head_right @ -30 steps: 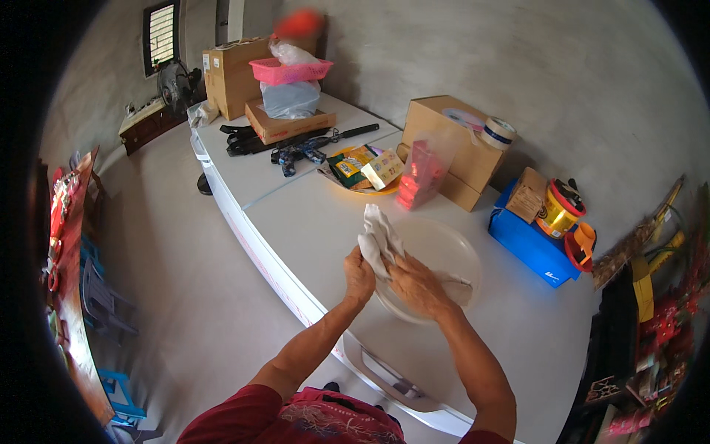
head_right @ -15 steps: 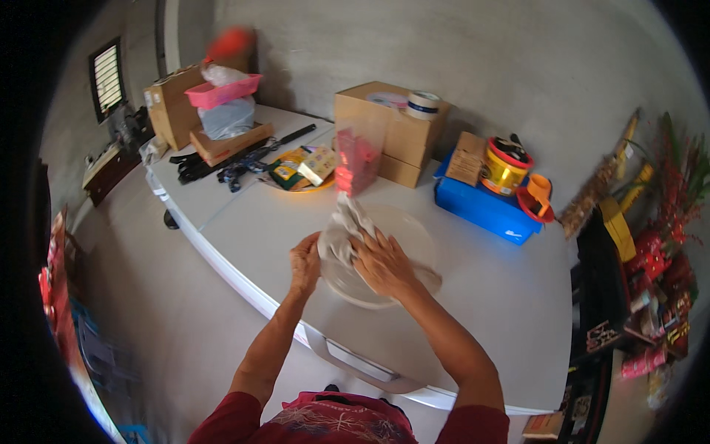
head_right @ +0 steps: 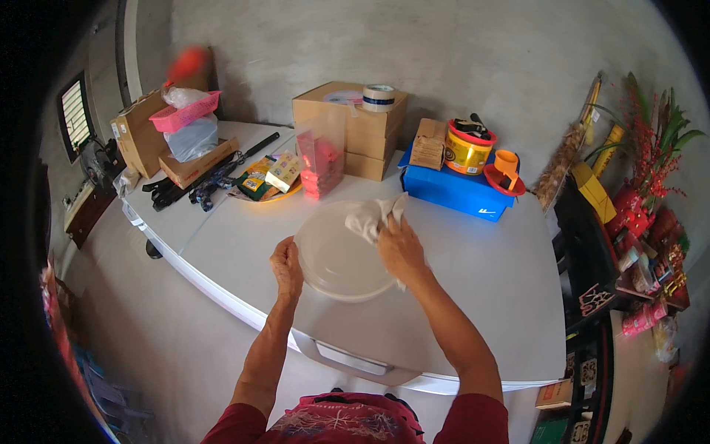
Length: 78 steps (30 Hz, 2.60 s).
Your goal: The person wipes a white chest freezer surface with a cloth, moving various items like boxes and containers aside to clean underneath. They then move to a wooden dining table, where they wipe the surface and dry several small white bowls and a red plastic tray with the same cloth.
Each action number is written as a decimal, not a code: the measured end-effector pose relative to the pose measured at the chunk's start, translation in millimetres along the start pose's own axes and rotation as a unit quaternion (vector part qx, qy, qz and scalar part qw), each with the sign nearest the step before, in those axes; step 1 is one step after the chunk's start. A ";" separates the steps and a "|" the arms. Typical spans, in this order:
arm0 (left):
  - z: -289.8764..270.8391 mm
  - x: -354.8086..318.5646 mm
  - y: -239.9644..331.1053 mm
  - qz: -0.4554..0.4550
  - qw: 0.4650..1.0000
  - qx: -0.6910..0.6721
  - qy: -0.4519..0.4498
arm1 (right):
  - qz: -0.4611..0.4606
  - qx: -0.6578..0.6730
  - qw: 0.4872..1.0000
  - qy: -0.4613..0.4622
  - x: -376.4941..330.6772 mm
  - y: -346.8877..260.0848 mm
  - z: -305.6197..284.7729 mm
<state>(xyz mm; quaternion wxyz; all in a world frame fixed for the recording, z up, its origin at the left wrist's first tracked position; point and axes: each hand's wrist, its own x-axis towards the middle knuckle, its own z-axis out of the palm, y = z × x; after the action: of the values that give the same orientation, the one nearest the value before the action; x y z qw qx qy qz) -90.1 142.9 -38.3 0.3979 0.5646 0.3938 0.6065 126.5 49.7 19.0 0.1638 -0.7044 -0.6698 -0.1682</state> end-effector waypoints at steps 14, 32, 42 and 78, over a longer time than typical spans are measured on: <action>-13.4 7.7 9.9 -0.186 0.969 -0.134 -0.087 | 0.251 0.366 0.890 0.102 -173.2 -6.2 -55.5; -121.1 26.3 5.2 -0.242 0.921 -0.300 -0.052 | 0.049 -0.015 0.996 -0.076 -112.8 7.8 22.4; -243.8 23.6 14.5 -0.172 0.935 -0.294 0.100 | 0.109 0.029 0.985 -0.130 54.2 8.7 108.6; -398.6 -66.5 36.4 -0.093 0.902 -0.191 0.376 | -0.180 0.172 0.967 -0.046 231.1 -322.6 226.3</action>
<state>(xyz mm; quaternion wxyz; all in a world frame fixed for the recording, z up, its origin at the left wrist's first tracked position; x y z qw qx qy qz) -486.3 56.4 -50.2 0.3750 0.1690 0.4414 0.7975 -181.1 374.1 -75.1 0.2185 -0.5403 -0.8114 -0.0445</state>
